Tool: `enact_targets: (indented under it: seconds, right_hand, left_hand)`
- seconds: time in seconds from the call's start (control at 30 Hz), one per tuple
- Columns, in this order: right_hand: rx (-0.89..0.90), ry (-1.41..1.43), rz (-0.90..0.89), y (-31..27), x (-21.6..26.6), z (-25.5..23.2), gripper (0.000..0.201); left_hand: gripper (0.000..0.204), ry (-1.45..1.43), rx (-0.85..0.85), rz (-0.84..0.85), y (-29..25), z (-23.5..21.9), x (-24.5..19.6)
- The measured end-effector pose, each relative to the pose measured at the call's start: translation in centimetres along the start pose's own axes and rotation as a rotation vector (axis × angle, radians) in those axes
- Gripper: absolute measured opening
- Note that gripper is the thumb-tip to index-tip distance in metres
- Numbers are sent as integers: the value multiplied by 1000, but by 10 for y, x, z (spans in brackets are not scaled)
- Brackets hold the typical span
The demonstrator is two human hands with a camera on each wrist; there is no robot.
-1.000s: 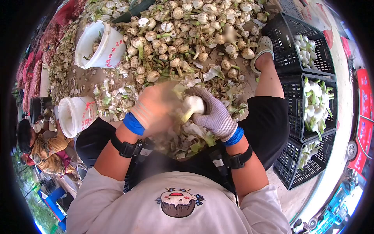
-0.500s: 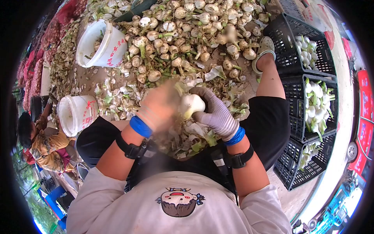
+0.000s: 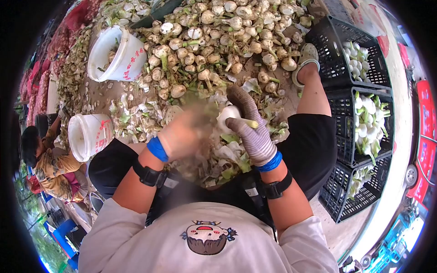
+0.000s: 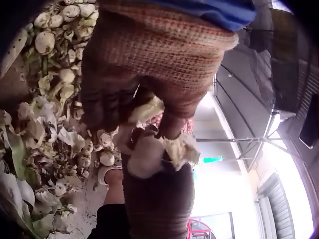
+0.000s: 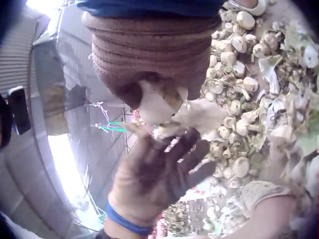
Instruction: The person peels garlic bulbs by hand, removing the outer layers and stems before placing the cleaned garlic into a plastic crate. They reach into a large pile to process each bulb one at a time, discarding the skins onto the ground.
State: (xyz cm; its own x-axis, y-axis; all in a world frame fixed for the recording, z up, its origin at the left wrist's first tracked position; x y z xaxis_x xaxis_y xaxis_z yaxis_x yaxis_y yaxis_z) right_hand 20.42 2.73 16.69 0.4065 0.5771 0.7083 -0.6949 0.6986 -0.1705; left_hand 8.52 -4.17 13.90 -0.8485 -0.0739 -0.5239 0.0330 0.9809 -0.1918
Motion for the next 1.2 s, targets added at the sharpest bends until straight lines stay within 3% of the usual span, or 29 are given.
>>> enact_targets:
  seconds: [0.07, 0.1, 0.2, 0.23, 0.27, 0.3, 0.33, 0.4, 0.43, 0.5, 0.57, 0.6, 0.63, 0.77, 0.83, 0.97, 1.03, 1.07, 1.13, 1.17, 1.2]
  right_hand:
    - [30, -404, -87, -1, 5, 5, 69]
    - [115, -405, -192, -1, 1, 3, 71]
    - [108, -467, -142, -3, 1, 8, 72]
    - [52, -258, -66, -5, 4, 9, 77]
    - [50, -257, -67, -4, 6, 13, 77]
    - [38, -63, -37, -3, 4, 14, 83]
    - [28, 132, -7, -1, 3, 15, 89]
    - [-18, 217, 45, 3, -1, 10, 93]
    - [2, 227, 32, 4, -1, 8, 91]
    - [24, 239, 22, 3, 1, 8, 89]
    - [20, -171, -51, 1, 8, 9, 83]
    - [18, -171, -51, 0, 6, 6, 83]
    - [61, -306, -101, 0, 4, 6, 80]
    - [166, -694, -266, -3, 9, 19, 72]
    - [204, -916, -334, -6, 14, 26, 68]
    - [241, -880, -306, -8, 9, 26, 71]
    - [220, -527, -213, -5, 3, 15, 76]
    - [221, -527, -213, -5, 4, 17, 76]
    - [136, -147, -64, -3, 2, 17, 81]
    - [119, -92, -64, -3, 3, 18, 78]
    - [118, -91, -64, -1, 4, 19, 78]
  left_hand:
    - [45, -610, -187, -31, 2, -35, -21]
    - [46, -620, -147, -121, 6, -33, -18]
    - [43, -663, -78, -182, 10, -13, -6]
    - [43, -663, -77, -181, 12, -11, -2]
    - [41, -478, -62, -171, 13, -11, 0]
    - [38, -293, -47, -160, 13, -11, 2]
    - [38, -293, -48, -160, 12, -10, 4]
    - [41, -71, 149, -49, 7, 7, -3]
    - [41, -72, 151, -48, 5, 10, -5]
    - [45, 17, -50, -50, 3, -4, -9]
    - [47, -88, -147, -89, 1, -17, -3]
    - [49, -194, -244, -122, -1, -33, -4]
    - [52, -324, -169, -228, -2, -35, -5]
    - [52, 5, -178, -165, 4, -38, -17]
    - [51, -73, -103, -322, 2, -40, -17]
    - [47, -65, -239, -237, 0, -39, -16]
    - [36, -289, -205, -271, -3, -42, -16]
    - [36, -288, -206, -271, -3, -37, -12]
    - [40, -773, -200, -261, -3, -17, 0]
    - [40, -772, -200, -261, -3, -17, 1]
    - [38, -480, -106, -223, -1, -16, -3]
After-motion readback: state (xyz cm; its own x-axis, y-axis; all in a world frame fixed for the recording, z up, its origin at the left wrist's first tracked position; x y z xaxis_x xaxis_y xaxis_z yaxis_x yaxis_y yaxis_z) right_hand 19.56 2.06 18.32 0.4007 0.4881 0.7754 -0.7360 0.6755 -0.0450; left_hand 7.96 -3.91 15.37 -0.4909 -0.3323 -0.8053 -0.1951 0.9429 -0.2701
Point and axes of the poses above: each hand's wrist, its own y-axis towards the middle knuckle, its own z-axis out of the palm, x = y × z, the point moved 8 cm from there along y, towards the middle knuckle, and after that the axes turned 14 degrees about y, right-handed, at the moved point
